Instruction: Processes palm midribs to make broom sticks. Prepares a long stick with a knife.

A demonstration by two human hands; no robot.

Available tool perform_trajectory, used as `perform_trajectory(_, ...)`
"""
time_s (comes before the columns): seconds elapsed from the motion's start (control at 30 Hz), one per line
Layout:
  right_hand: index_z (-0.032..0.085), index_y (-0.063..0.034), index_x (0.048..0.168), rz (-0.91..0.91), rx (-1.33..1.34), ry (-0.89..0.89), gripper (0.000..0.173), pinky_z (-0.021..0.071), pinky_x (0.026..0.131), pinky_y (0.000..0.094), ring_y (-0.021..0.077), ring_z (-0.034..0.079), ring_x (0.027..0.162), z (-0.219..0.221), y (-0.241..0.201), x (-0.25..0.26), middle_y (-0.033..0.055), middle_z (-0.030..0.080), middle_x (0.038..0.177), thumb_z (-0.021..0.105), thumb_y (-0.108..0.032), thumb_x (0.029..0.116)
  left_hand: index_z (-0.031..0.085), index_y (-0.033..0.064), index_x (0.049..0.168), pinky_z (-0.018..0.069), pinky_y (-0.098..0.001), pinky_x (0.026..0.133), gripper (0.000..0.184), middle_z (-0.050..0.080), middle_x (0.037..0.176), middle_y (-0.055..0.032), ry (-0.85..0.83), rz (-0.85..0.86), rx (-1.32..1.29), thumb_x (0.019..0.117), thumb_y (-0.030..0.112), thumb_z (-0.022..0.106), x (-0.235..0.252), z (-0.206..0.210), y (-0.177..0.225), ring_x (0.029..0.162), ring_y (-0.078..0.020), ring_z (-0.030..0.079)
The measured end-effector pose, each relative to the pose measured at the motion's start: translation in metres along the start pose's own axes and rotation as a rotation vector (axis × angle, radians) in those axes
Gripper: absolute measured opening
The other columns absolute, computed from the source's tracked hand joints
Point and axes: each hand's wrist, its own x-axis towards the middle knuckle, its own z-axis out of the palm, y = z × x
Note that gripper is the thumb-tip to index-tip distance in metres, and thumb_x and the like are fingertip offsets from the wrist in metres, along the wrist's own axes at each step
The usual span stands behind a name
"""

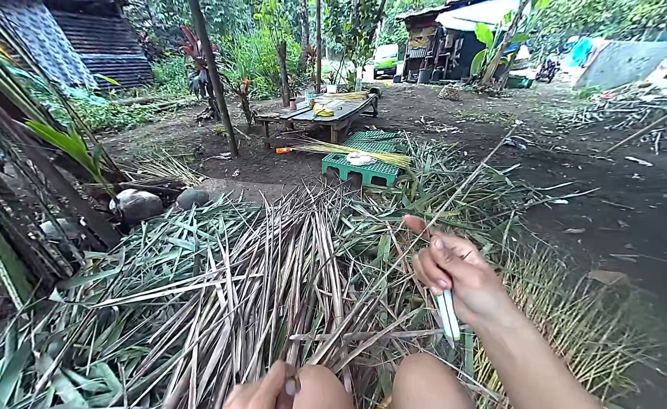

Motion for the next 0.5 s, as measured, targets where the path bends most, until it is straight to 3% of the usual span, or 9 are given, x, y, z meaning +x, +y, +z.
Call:
perform_trajectory(0.07,0.061,-0.0055,0.137,-0.006,-0.056,-0.070,0.039,0.0415,0.049,0.0123,-0.0063,0.044,0.048,0.016,0.007,-0.009,-0.0188,0.046,0.056,0.052,-0.026,0.1050,0.069,-0.0041,0.106,0.0527,-0.0544,0.069,0.029,0.069,0.084,-0.0168,0.030,-0.003,0.134,0.1050,0.013,0.045,0.009,0.002,0.008,0.075,-0.0320,0.068)
perform_trajectory(0.17,0.061,-0.0057,0.138,-0.048,-0.113,-0.178,0.042,0.0391,0.050,0.0097,-0.0094,0.043,0.051,0.043,0.020,-0.021,-0.0200,0.046,0.060,0.052,-0.032,0.1062,0.070,-0.0010,0.104,0.0559,-0.0432,0.064,0.025,0.069,0.084,-0.0119,0.205,0.092,0.129,0.1049,0.014,0.050,0.027,0.016,0.031,0.072,-0.0233,0.068)
perform_trajectory(0.27,0.060,-0.0060,0.140,-0.053,-0.134,-0.269,0.044,0.0377,0.050,0.0084,-0.0110,0.041,0.052,0.061,0.028,-0.033,-0.0180,0.045,0.061,0.050,-0.033,0.1073,0.070,0.0023,0.100,0.0520,-0.0297,0.059,0.023,0.068,0.080,-0.0058,0.365,0.178,0.074,0.1047,0.015,0.051,0.044,0.026,0.044,0.066,-0.0125,0.063)
perform_trajectory(0.3,0.060,-0.0049,0.138,-0.051,-0.133,-0.300,0.044,0.0370,0.050,0.0081,-0.0114,0.040,0.052,0.063,0.029,-0.037,-0.0172,0.045,0.062,0.049,-0.034,0.1075,0.071,0.0028,0.098,0.0500,-0.0260,0.058,0.023,0.067,0.078,-0.0047,0.388,0.201,0.055,0.1040,0.015,0.052,0.047,0.026,0.046,0.063,-0.0100,0.060)
perform_trajectory(0.37,0.065,-0.0072,0.125,-0.070,-0.142,-0.351,0.036,0.0369,0.051,0.0067,-0.0132,0.040,0.054,0.065,0.028,-0.040,-0.0163,0.047,0.064,0.049,-0.034,0.1081,0.070,0.0021,0.093,0.0460,-0.0222,0.055,0.023,0.064,0.072,-0.0044,0.390,0.247,0.006,0.1033,0.014,0.053,0.049,0.026,0.049,0.059,-0.0078,0.056)
perform_trajectory(0.43,0.062,-0.0076,0.136,-0.096,-0.127,-0.342,0.040,0.0376,0.052,0.0072,-0.0121,0.041,0.055,0.060,0.026,-0.041,-0.0154,0.048,0.064,0.048,-0.033,0.1084,0.069,0.0009,0.091,0.0444,-0.0206,0.055,0.025,0.063,0.070,-0.0050,0.363,0.272,-0.033,0.1039,0.014,0.052,0.045,0.024,0.049,0.059,-0.0067,0.055)
perform_trajectory(0.5,0.062,-0.0095,0.138,-0.130,-0.140,-0.276,0.042,0.0368,0.051,0.0074,-0.0117,0.041,0.053,0.052,0.022,-0.036,-0.0170,0.047,0.061,0.049,-0.034,0.1078,0.069,-0.0011,0.090,0.0443,-0.0189,0.055,0.025,0.063,0.068,-0.0059,0.345,0.284,-0.054,0.1033,0.012,0.052,0.041,0.021,0.048,0.059,-0.0060,0.055)
